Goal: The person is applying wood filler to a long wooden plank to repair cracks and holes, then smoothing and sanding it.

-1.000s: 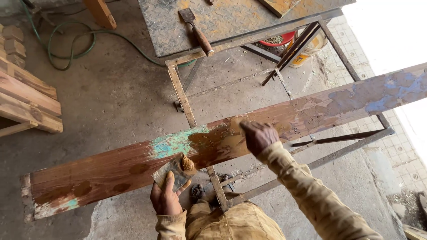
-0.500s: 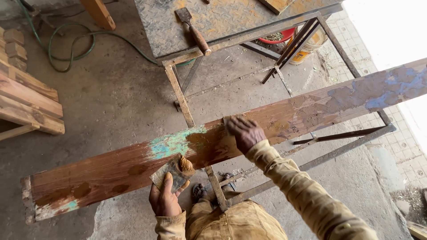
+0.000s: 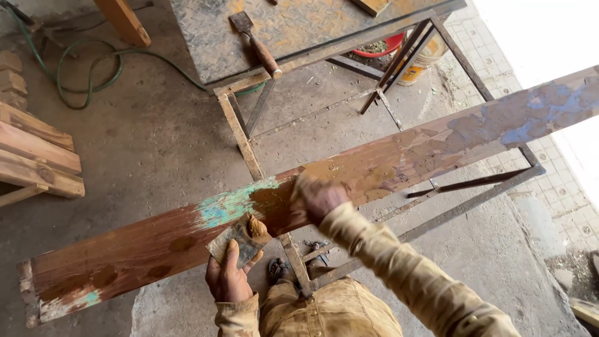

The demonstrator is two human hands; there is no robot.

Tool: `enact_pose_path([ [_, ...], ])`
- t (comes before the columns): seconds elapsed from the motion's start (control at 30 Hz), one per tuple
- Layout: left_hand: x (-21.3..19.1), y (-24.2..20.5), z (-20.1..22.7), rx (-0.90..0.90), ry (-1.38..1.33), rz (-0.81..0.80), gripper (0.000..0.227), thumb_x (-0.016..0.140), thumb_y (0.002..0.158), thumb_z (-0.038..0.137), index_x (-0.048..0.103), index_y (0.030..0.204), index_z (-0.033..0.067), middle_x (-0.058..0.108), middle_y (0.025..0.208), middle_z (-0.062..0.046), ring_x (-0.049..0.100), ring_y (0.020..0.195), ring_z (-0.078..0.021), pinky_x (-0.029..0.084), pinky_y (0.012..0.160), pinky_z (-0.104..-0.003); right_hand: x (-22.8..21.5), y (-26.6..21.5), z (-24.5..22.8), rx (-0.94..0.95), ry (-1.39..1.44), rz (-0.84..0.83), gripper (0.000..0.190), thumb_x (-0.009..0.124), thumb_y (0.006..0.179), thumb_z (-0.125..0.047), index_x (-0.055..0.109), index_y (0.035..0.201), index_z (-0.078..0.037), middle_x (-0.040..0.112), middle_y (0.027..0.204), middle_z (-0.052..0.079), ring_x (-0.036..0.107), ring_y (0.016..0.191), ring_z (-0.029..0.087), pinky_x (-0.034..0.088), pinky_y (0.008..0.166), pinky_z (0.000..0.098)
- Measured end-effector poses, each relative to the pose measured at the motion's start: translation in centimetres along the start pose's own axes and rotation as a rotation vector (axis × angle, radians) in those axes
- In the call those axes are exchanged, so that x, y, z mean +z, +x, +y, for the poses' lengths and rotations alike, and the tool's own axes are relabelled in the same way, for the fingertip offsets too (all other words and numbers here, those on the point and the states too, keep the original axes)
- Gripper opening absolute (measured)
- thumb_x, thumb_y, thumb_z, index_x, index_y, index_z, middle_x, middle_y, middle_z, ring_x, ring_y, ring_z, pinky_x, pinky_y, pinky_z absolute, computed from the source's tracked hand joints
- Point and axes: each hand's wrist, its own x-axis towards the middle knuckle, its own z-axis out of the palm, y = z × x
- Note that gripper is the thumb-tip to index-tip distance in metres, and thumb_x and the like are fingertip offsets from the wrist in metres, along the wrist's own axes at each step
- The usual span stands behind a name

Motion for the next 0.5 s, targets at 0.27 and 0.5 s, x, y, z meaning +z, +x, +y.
enact_pose_path([
  [0.27,0.9,-0.5,-0.4,-0.003,0.059,0.013,0.035,0.061,0.095,0.02,0.066,0.124,0.0015,0.073,0.117,-0.015,0.073,0.098,-0.0263,0.066,0.073,-0.044,5.6,-5.0,2.7,-0.392,0.473,0.644,0.041,0.06,0.095,-0.01,0.063,0.136,-0.013,0.072,0.129,0.012,0.076,0.109,0.024,0.062,0.09,0.04],
  [0.5,2.5,-0.5,-3.7,0.089,0.165,-0.064,0.042,0.067,0.096,0.026,0.066,0.128,-0.0021,0.074,0.119,-0.013,0.071,0.105,-0.0225,0.059,0.089,-0.034,0.5,-9.0,3.5,-0.581,0.615,0.722,0.04,0.062,0.093,-0.004,0.069,0.132,-0.011,0.073,0.129,0.013,0.072,0.118,0.03,0.059,0.099,0.0388],
])
